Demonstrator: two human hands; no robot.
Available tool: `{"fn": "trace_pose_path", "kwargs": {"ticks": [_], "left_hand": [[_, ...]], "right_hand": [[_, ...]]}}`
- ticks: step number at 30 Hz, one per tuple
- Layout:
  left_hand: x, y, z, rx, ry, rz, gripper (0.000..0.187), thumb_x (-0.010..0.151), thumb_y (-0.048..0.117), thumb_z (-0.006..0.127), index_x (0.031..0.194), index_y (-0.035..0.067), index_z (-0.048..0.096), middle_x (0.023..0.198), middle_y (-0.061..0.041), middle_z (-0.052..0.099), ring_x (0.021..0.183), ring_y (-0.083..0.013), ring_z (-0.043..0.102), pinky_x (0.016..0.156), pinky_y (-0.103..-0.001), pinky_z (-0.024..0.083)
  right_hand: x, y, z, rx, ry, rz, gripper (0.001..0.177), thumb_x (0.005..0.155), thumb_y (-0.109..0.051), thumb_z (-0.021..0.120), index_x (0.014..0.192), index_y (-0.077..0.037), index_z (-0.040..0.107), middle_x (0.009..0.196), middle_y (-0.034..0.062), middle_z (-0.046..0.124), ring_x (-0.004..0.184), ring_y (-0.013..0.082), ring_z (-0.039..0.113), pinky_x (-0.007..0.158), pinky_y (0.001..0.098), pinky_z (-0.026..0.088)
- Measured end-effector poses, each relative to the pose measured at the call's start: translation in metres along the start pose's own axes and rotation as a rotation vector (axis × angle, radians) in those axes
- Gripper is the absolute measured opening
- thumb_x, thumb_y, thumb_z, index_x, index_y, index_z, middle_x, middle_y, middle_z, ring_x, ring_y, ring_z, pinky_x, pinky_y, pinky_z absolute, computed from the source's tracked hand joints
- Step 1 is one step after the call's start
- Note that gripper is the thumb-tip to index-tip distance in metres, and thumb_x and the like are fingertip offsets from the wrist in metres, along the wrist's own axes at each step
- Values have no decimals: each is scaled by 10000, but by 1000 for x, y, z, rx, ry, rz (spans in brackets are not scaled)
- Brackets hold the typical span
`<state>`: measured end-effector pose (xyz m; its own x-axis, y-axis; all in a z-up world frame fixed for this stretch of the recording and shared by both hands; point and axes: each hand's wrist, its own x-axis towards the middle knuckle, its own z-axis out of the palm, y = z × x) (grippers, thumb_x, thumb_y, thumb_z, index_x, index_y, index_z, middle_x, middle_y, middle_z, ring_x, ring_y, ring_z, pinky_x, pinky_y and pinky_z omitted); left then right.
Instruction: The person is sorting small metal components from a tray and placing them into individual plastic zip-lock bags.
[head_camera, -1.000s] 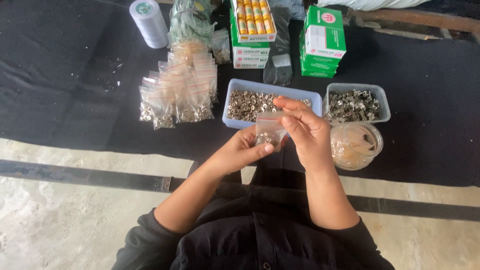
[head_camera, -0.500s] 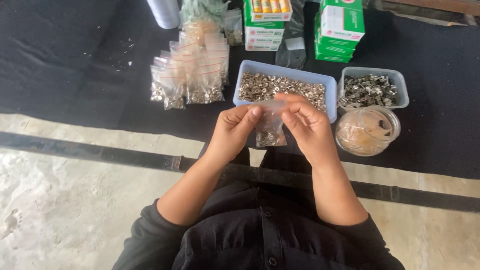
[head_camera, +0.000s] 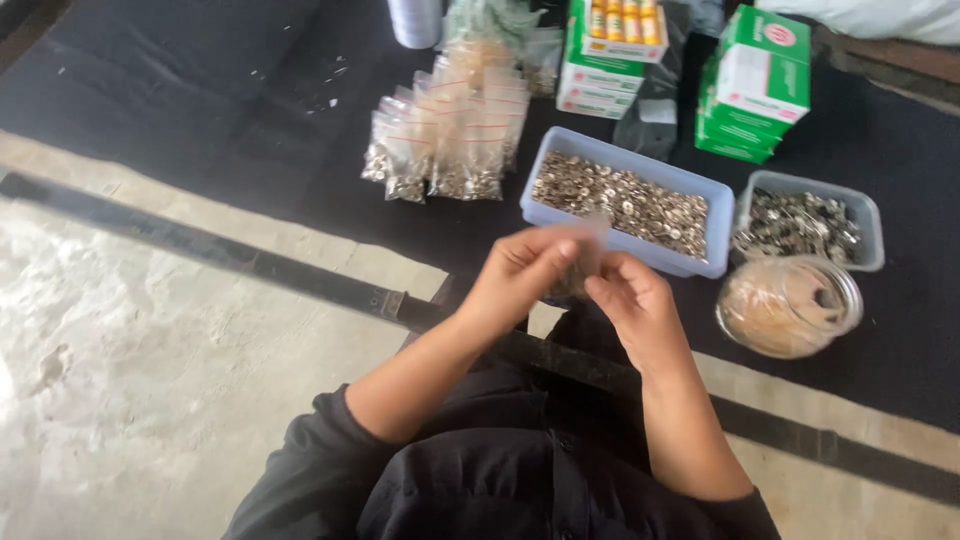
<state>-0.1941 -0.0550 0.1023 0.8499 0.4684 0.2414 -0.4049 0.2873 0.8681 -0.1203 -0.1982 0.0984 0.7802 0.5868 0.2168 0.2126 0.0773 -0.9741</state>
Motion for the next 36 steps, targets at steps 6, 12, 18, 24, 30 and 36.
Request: {"fn": "trace_pose_path", "kwargs": {"ticks": [6,12,18,24,30,36], "left_hand": [[-14,10,3,-35,-40,-103,155,1005,201,708,991,65,781,752,-59,745,766,-64,674,715,-217,550],[-9,-8,-21,-16,-97,-196,240,1037,278,669,979,69,771,767,-34,736,773,-55,620,715,-225,525],[14,-37,-89,229,58,-174,308,995,330,696,1017,38,790,859,-114,770,775,-162,681,742,-333,561],[57,9,-127,266,277,-70,244,998,206,607,1045,20,759,1029,-161,742,982,-248,646,962,-400,497],[97,10,-144,595,133,-122,154,950,135,620,959,25,727,727,-69,678,691,-163,584,717,-304,462],[145,-45,-225,967,12,-43,262,881,142,693,1125,147,788,999,-70,782,975,-265,734,905,-415,536]], "right_hand": [[-6,-6,16,4,65,-27,74,956,18,702,886,22,724,719,89,693,742,126,679,710,325,604],[-14,46,-3,-458,86,-36,99,953,-127,748,860,-93,741,747,53,743,693,112,634,650,321,530],[-25,52,-10,-511,89,-69,140,989,-137,685,1091,-72,757,979,141,775,867,311,744,730,409,627],[-51,85,-19,-557,97,-135,144,984,-46,633,1092,-54,727,1123,130,769,938,278,749,792,404,624],[-51,102,-25,-604,54,-195,141,982,-77,647,1089,-87,738,1089,73,777,924,236,757,776,337,626],[-51,108,-26,-604,75,-170,131,968,-92,674,1064,-108,761,1065,55,793,905,210,766,785,321,621]]}}
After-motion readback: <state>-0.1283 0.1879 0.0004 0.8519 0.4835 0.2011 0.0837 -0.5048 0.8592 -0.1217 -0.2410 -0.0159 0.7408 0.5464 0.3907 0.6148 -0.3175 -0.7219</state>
